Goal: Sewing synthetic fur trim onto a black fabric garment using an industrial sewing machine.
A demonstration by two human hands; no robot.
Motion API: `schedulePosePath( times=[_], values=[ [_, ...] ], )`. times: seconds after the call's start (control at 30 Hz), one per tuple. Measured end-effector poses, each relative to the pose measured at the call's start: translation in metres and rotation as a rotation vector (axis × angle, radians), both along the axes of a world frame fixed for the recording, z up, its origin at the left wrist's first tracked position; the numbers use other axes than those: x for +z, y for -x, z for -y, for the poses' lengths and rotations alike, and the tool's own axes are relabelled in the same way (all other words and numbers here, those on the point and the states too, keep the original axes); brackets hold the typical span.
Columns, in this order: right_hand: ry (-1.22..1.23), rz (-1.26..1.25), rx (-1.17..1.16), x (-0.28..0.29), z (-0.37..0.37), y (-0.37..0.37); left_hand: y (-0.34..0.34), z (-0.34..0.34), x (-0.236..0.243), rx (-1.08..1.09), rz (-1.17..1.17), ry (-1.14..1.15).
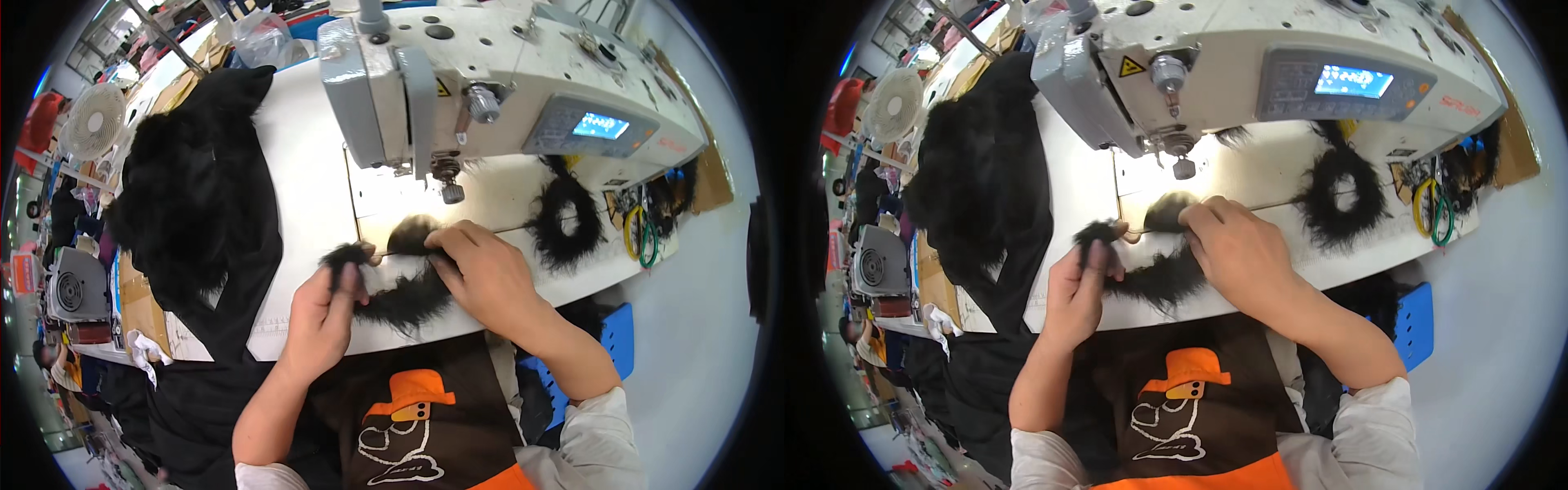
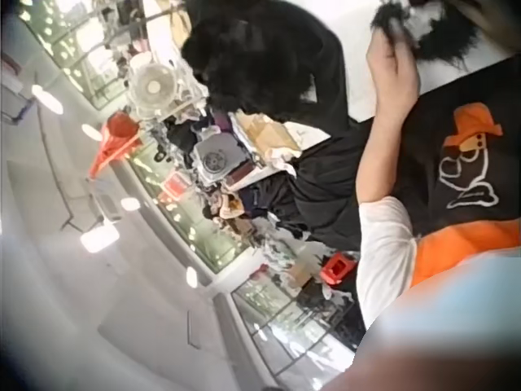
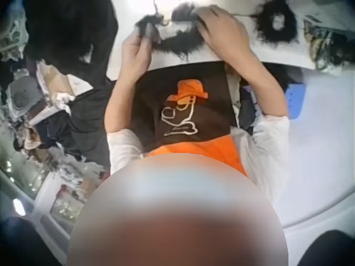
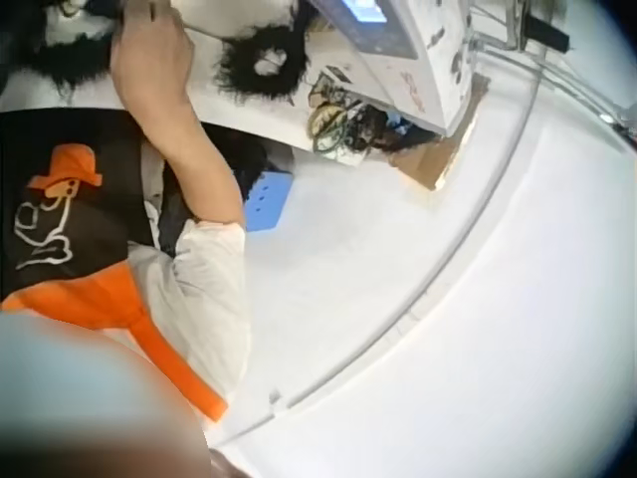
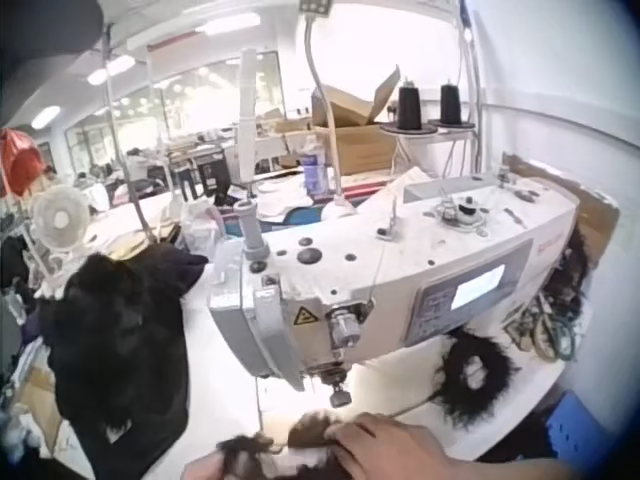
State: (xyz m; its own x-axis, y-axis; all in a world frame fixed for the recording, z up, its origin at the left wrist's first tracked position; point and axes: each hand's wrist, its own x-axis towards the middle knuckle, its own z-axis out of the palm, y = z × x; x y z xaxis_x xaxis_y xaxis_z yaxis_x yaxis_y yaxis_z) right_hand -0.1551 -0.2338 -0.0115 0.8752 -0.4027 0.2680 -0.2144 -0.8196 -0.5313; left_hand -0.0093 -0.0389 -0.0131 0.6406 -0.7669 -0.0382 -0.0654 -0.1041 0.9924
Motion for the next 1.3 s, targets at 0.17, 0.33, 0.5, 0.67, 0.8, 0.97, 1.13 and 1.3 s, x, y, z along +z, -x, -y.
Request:
schedulePosePath(
  times=[0.17,0.33,0.5,0.67,0.8,0.97,1.13,1.3],
  values=[
    [0.062,-0.022,0.098,-0.005,0.022,-0.017,-0.028,0.025,0.004,-0.097,0.488,-0.105],
    [0.122,-0.078,0.213,-0.006,0.042,-0.023,-0.049,0.039,-0.007,-0.184,0.798,-0.077],
    [0.152,-0.059,0.247,-0.006,0.051,-0.026,-0.054,0.047,-0.012,-0.243,0.945,-0.107],
    [0.182,-0.087,0.215,-0.009,0.053,-0.026,-0.052,0.053,-0.014,-0.243,1.048,-0.05],
    [0.157,-0.069,0.218,-0.009,0.053,-0.029,-0.048,0.051,-0.012,-0.192,1.051,-0.033],
    [0.13,-0.039,0.191,-0.011,0.051,-0.03,-0.051,0.053,-0.009,-0.265,1.072,-0.01],
    [0.127,-0.035,0.214,-0.01,0.052,-0.029,-0.05,0.054,-0.009,-0.271,1.042,0.003],
    [0.15,0.096,0.183,-0.004,0.048,-0.032,-0.053,0.056,-0.015,-0.276,0.943,0.015]
  ],
)
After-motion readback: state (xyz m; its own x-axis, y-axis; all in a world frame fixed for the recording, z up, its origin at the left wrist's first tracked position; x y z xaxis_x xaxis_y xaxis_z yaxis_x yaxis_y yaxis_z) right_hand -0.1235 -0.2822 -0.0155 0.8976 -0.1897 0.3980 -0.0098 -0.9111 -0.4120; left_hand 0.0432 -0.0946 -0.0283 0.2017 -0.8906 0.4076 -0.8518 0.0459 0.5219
